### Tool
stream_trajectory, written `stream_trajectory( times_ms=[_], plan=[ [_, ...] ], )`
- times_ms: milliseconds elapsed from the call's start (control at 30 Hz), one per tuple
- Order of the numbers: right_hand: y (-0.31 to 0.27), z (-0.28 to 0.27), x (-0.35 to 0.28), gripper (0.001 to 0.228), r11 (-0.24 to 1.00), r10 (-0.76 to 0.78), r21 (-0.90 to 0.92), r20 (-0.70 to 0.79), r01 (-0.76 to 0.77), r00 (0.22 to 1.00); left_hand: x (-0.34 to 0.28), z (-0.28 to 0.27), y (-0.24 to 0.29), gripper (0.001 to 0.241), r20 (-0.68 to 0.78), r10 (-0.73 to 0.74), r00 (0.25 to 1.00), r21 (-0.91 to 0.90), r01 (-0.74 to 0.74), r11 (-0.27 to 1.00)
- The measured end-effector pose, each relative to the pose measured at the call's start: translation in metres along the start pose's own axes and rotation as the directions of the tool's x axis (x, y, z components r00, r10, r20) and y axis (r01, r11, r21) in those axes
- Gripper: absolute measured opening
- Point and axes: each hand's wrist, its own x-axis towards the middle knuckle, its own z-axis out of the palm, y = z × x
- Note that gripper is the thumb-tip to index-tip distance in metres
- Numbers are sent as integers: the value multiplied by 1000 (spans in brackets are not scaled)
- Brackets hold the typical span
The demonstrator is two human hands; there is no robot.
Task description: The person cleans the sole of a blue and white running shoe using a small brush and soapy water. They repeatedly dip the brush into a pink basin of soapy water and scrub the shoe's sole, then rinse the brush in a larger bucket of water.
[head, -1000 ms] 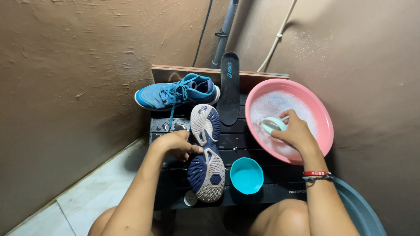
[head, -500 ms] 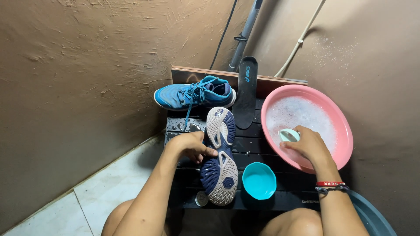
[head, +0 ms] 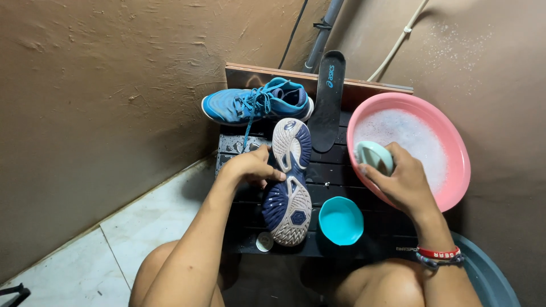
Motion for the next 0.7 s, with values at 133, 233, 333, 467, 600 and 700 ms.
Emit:
stream_trajectory(
  times_ms=[133, 233, 333, 467, 600, 700],
  plan=[
    [-16, 28, -12, 34, 946, -319, 91, 83, 311, 944, 1, 9, -4, 103, -154, 17, 988, -20, -20, 1000],
    [-23, 50, -20, 38, 875, -483, 145, 218, 461, 848, -9, 1, 5, 99, -177, 28, 984, -40, -36, 999],
    [-39, 71, -33, 44, 813, -575, 124, 333, 569, 748, -10, 3, 0, 99, -174, 19, 985, -85, -35, 996],
    [-48, 89, -40, 35, 684, -635, -116, 392, 721, 666, -8, 2, 3, 99, -151, 17, 988, -26, -21, 999],
    [-46, 92, -42, 37, 664, -667, -148, 326, 733, 670, -9, -5, 11, 105, -64, 123, 990, 132, -114, 985],
    [-38, 100, -45, 35, 663, -692, -133, 267, 737, 671, -10, -5, 11, 128, -15, 131, 991, 209, -125, 970]
  ],
)
